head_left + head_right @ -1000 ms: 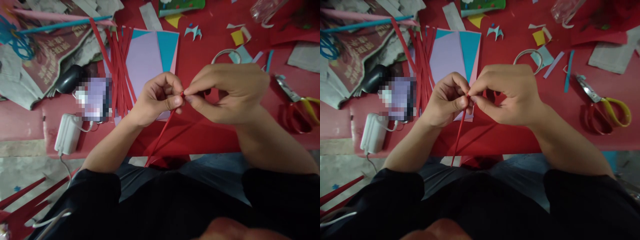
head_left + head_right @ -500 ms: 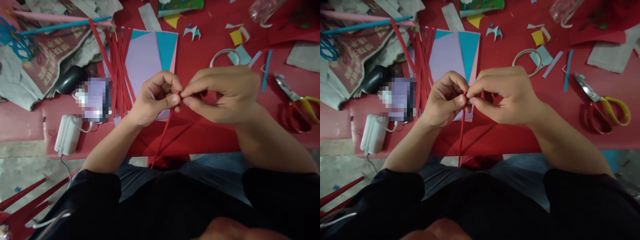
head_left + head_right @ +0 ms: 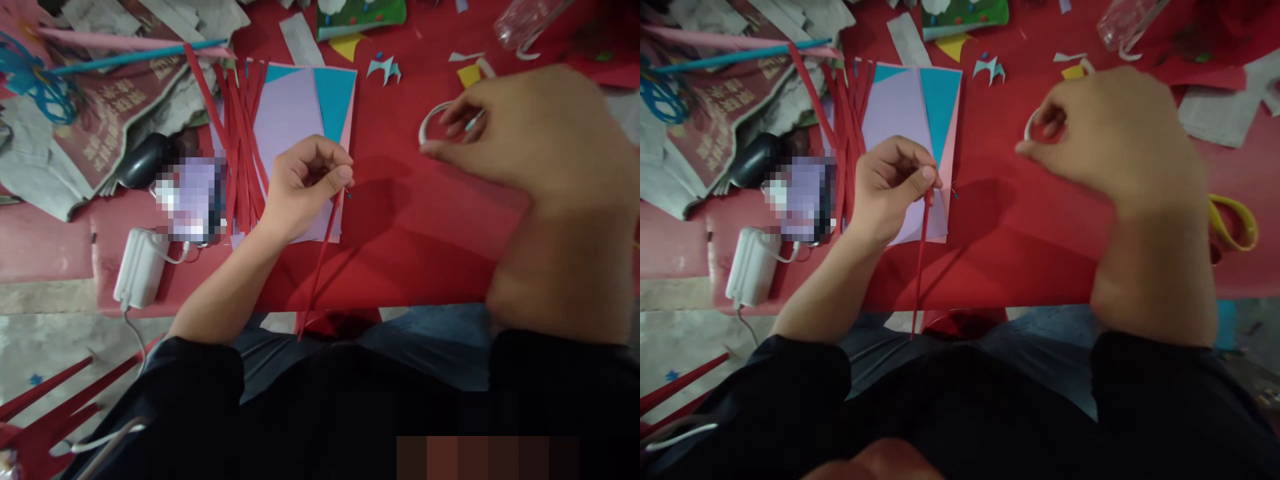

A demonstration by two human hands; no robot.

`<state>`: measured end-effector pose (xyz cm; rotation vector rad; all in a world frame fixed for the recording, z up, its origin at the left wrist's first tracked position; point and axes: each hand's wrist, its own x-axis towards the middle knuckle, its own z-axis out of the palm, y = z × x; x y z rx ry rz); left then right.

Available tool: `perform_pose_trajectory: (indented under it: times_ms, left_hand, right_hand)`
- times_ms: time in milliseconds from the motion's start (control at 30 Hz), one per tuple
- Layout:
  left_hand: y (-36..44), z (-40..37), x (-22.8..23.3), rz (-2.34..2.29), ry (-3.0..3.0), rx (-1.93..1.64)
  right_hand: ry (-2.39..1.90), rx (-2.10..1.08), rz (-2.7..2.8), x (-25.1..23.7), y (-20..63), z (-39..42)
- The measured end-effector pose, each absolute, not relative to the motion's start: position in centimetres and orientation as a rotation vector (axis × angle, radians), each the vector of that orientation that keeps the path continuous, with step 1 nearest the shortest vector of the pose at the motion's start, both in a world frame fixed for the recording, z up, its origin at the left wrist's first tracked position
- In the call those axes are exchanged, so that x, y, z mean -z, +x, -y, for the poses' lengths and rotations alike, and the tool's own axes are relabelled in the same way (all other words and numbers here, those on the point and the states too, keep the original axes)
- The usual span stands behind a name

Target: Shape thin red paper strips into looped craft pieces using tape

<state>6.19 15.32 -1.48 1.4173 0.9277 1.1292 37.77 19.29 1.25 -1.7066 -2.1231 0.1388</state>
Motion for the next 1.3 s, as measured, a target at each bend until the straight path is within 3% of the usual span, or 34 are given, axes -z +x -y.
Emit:
perform_pose_trajectory:
  times_ms: [67,200,433,567,700,1067,1300]
  left_hand:
    - [5.8,-16.0,1.9,-0.997,1.456,-1.173]
    - [4.8,-17.9,3.3,-1.103,1.459,-1.261]
    - [3.2,-20.6,6.5,-1.310,1.501,-1.374]
    - [4.1,-19.7,5.9,-1.156,1.604,-1.449]
    - [5.8,-18.0,4.6,-0.961,1.526,-1.280]
    - [6.2,-18.1,4.9,-0.975,1.407,-1.333]
    - [6.3,-17.4,3.7,-0.877,1.341,-1.351]
  right_hand:
    - [-1.833,0.067,2.183,1.3,39.8,-21.3]
    - [-1.770,-0.080,2.300,5.5,40.6,-23.7]
    - [-1.153,-0.568,1.936,3.6,34.7,-21.2]
    - [-0.818,-1.100,1.632,3.0,31.1,-19.8]
    - [-0.700,-1.362,1.539,2.9,29.5,-19.1]
    - [-0.650,-1.479,1.406,0.9,28.5,-17.5]
    - [-0.846,-1.276,1.163,3.5,28.4,-18.8]
